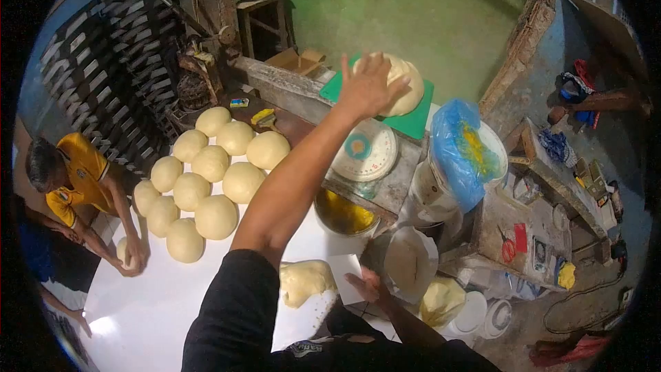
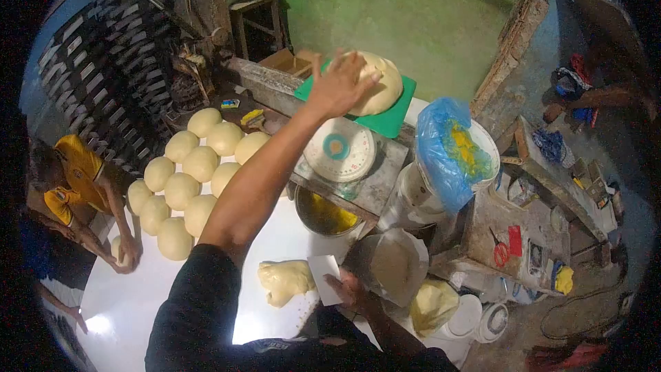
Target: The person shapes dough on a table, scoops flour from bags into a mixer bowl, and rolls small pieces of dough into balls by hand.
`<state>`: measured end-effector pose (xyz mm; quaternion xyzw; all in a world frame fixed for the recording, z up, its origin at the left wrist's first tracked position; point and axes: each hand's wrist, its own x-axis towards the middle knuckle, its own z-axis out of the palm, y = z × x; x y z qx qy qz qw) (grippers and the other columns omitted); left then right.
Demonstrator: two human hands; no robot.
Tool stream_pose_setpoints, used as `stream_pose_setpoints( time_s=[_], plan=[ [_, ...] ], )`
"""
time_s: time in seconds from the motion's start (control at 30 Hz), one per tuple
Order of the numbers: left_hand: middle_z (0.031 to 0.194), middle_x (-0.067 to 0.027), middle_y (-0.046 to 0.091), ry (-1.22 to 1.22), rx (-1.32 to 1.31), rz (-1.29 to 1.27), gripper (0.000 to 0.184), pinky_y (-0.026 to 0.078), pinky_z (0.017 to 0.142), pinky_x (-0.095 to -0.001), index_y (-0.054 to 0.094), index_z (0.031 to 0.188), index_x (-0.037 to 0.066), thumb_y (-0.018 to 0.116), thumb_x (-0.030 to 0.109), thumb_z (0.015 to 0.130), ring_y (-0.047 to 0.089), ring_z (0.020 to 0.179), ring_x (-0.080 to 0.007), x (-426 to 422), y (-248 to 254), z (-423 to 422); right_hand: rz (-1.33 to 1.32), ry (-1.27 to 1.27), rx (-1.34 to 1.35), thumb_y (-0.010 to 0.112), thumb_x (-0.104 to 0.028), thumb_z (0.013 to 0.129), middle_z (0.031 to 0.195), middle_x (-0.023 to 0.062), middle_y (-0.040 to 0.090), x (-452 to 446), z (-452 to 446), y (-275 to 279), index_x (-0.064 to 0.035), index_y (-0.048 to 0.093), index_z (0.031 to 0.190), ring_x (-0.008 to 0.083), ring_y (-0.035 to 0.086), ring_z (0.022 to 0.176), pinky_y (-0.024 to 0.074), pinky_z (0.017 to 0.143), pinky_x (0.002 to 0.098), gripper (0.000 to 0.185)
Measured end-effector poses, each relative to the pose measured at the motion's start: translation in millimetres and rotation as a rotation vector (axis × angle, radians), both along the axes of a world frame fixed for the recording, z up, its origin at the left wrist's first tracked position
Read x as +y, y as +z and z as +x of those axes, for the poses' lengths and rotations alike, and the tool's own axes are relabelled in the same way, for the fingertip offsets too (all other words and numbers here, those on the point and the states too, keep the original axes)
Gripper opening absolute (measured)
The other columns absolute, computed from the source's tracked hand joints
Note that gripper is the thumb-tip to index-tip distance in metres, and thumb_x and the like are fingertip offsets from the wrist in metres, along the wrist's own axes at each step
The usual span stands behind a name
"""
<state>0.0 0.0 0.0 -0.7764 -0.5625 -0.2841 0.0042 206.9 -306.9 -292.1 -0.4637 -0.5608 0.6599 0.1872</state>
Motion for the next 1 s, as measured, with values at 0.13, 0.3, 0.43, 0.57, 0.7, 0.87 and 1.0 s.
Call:
stream_pose_setpoints(
  time_s=[0.13, 0.3, 0.43, 0.57, 0.7, 0.87, 1.0],
  plan=[
    [0.165, -0.0188, 0.024, 0.002, -0.382, 0.501, 0.072, 0.014, 0.123, -0.0523, 0.032, 0.157, 0.009, 0.055, 0.043, 0.098, 0.017, 0.153, -0.0399, -98.9, -3.5, -34.4, 0.164, 0.036, -0.094, 0.061, -0.037, 0.100, 0.107, 0.0128, 0.069, 9.6, 6.7, 15.0, -0.0036, 0.058, 0.133, 0.0202, 0.065, 0.098, 0.0510, 0.087, 0.0366, 0.046],
    [0.162, -0.0240, 0.027, 0.185, -0.357, 0.070, 0.075, 0.018, 0.123, -0.0515, 0.029, 0.157, 0.001, 0.060, 0.034, 0.097, 0.021, 0.150, -0.0454, -285.1, -224.9, -113.6, 0.113, 0.156, -0.090, 0.057, -0.027, 0.103, 0.114, 0.0120, 0.067, -33.4, -22.3, 6.6, -0.0015, 0.056, 0.135, 0.0183, 0.061, 0.104, 0.0489, 0.092, 0.0370, 0.040],
    [0.163, -0.0228, 0.024, 0.417, -0.142, -0.440, 0.074, 0.017, 0.121, -0.0581, 0.030, 0.156, 0.003, 0.058, 0.038, 0.098, 0.019, 0.151, -0.0454, -514.0, -377.8, -136.0, 0.117, 0.164, 0.091, 0.059, -0.026, 0.101, 0.116, 0.0104, 0.069, -78.5, -46.8, -14.4, -0.0018, 0.058, 0.133, 0.0194, 0.062, 0.106, 0.0493, 0.092, 0.0371, 0.040],
    [0.164, -0.0204, 0.024, 0.457, -0.010, -0.587, 0.072, 0.012, 0.121, -0.0615, 0.032, 0.156, 0.006, 0.050, 0.046, 0.099, 0.017, 0.152, -0.0442, -653.7, -404.8, -118.7, 0.318, 0.320, -0.081, 0.060, -0.024, 0.100, 0.119, 0.0120, 0.068, -113.4, -65.2, -65.1, -0.0020, 0.053, 0.138, 0.0214, 0.060, 0.111, 0.0460, 0.098, 0.0373, 0.045],
    [0.165, -0.0157, 0.024, 0.521, -0.043, -0.616, 0.069, 0.009, 0.122, -0.0605, 0.034, 0.156, 0.010, 0.045, 0.050, 0.100, 0.017, 0.153, -0.0407, -667.1, -401.6, -109.4, 0.246, 0.458, -0.098, 0.060, -0.026, 0.099, 0.125, 0.0177, 0.065, -142.2, -90.2, -52.3, -0.0029, 0.050, 0.141, 0.0259, 0.059, 0.116, 0.0451, 0.101, 0.0404, 0.049],
    [0.164, -0.0167, 0.026, 0.508, -0.056, -0.597, 0.068, 0.009, 0.122, -0.0609, 0.035, 0.155, 0.008, 0.047, 0.046, 0.100, 0.017, 0.153, -0.0407, -667.8, -399.9, -111.7, 0.412, 0.460, -0.293, 0.064, -0.032, 0.096, 0.121, 0.0225, 0.066, -157.2, -108.6, -52.2, -0.0034, 0.051, 0.139, 0.0317, 0.064, 0.111, 0.0480, 0.098, 0.0431, 0.053],
    [0.164, -0.0187, 0.026, 0.492, -0.058, -0.585, 0.070, 0.009, 0.121, -0.0625, 0.035, 0.154, 0.006, 0.051, 0.044, 0.099, 0.018, 0.152, -0.0422, -667.0, -401.5, -113.0, 0.460, 0.373, -0.265, 0.067, -0.032, 0.095, 0.112, 0.0244, 0.069, -156.6, -107.7, -42.2, -0.0044, 0.052, 0.139, 0.0357, 0.068, 0.104, 0.0514, 0.092, 0.0452, 0.054]
  ],
)
